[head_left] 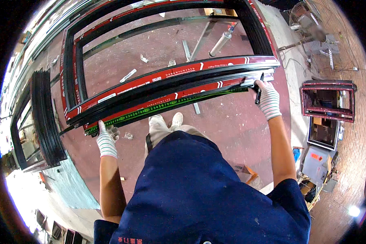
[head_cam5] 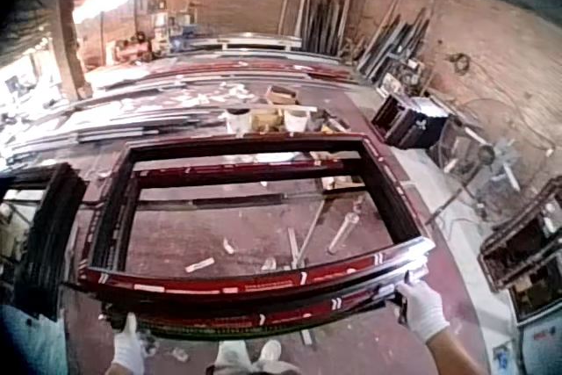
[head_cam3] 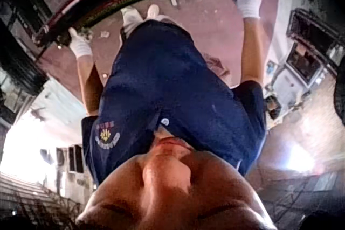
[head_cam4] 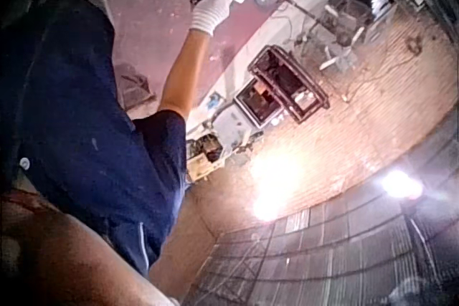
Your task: The person picks up several black window frames from a stack, places them on the floor, and uses a tape measure and marker to measure and mark the frames. The person handles the frames one at a time, measures their dimensions, and marks them with a pen.
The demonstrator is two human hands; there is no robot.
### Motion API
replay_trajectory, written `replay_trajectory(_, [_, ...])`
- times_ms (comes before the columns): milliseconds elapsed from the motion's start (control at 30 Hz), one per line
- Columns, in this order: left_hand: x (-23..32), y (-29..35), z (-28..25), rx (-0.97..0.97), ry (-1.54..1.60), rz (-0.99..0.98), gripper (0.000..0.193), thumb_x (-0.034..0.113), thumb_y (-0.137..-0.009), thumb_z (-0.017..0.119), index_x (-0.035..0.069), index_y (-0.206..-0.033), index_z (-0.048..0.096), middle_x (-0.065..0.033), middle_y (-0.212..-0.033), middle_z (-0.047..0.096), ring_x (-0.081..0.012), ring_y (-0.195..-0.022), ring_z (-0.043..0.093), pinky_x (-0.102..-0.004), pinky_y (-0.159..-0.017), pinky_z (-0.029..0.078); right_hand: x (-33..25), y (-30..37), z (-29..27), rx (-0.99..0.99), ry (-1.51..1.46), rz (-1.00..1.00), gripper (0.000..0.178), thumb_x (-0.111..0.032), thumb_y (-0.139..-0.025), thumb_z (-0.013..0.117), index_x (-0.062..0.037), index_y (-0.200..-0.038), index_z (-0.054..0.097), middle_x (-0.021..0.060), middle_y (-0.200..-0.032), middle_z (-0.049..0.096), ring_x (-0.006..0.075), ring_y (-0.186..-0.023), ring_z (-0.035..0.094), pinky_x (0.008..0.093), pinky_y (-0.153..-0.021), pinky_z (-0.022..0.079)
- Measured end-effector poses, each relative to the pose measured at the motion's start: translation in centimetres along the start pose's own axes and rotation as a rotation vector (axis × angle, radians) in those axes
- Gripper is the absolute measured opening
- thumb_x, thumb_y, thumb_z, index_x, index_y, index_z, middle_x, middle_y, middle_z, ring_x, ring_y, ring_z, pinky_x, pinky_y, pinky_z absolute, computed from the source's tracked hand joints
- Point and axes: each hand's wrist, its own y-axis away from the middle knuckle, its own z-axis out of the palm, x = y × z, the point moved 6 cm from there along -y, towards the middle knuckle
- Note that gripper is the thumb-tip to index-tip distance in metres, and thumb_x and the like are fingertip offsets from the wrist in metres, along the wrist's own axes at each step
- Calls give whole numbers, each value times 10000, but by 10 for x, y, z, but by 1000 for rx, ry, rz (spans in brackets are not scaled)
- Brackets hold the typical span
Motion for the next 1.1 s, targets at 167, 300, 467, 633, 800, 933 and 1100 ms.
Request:
replay_trajectory(167, [4, -2, 0, -21, -5, -6, 663, 719, -872, 564, 56, -873, 570, -126, -669, 649, -241, -500, 602, -329, -412, 399, -14, 6, -5, 176, 113, -94, 282, -193, -802, 767, -103, -1048, 665, 143, -945, 659, 334, -944, 614, 421, -788, 511])
replay_trajectory(300, [5, 1, -1, -3, 2, 1, 655, 700, -872, 586, 44, -865, 569, -133, -672, 649, -245, -496, 600, -327, -409, 394, -20, 4, -2, 231, 134, -104, 255, -260, -795, 773, -108, -965, 657, 159, -906, 637, 358, -908, 604, 446, -752, 520])
replay_trajectory(467, [1, -6, -4, 6, 15, -13, 611, 718, -840, 611, 109, -812, 591, -84, -690, 648, -235, -522, 576, -339, -460, 383, -21, 5, -5, 273, 151, -108, 286, -282, -767, 794, -116, -956, 659, 154, -899, 637, 361, -900, 618, 461, -710, 519])
replay_trajectory(633, [2, -7, -4, -6, 24, 20, 637, 680, -869, 609, 44, -860, 584, -126, -679, 658, -268, -546, 655, -327, -433, 431, -26, 4, -7, 295, 167, -114, 277, -228, -780, 775, -117, -1011, 668, 132, -912, 648, 347, -923, 616, 438, -748, 514])
replay_trajectory(800, [1, 0, 3, -63, 62, 44, 620, 687, -855, 620, 69, -897, 591, -104, -707, 657, -250, -553, 622, -327, -451, 425, -19, 6, -3, 306, 131, -105, 287, -244, -760, 781, -117, -989, 664, 150, -917, 642, 370, -927, 618, 462, -756, 513])
replay_trajectory(933, [-3, 14, -8, -43, 156, 36, 571, 602, -865, 677, 46, -961, 587, -102, -778, 654, -241, -608, 612, -361, -523, 478, -6, 17, 1, 237, 20, -126, 298, -188, -762, 760, -109, -1029, 653, 140, -929, 637, 367, -937, 611, 467, -780, 509])
replay_trajectory(1100, [11, 51, -49, -8, 360, 240, 465, 493, -886, 713, 87, -1053, 560, -77, -850, 614, -242, -665, 578, -409, -543, 471, -31, 65, -6, 151, -256, -251, 310, -134, -746, 760, -105, -1019, 617, 138, -930, 633, 380, -881, 595, 458, -776, 507])
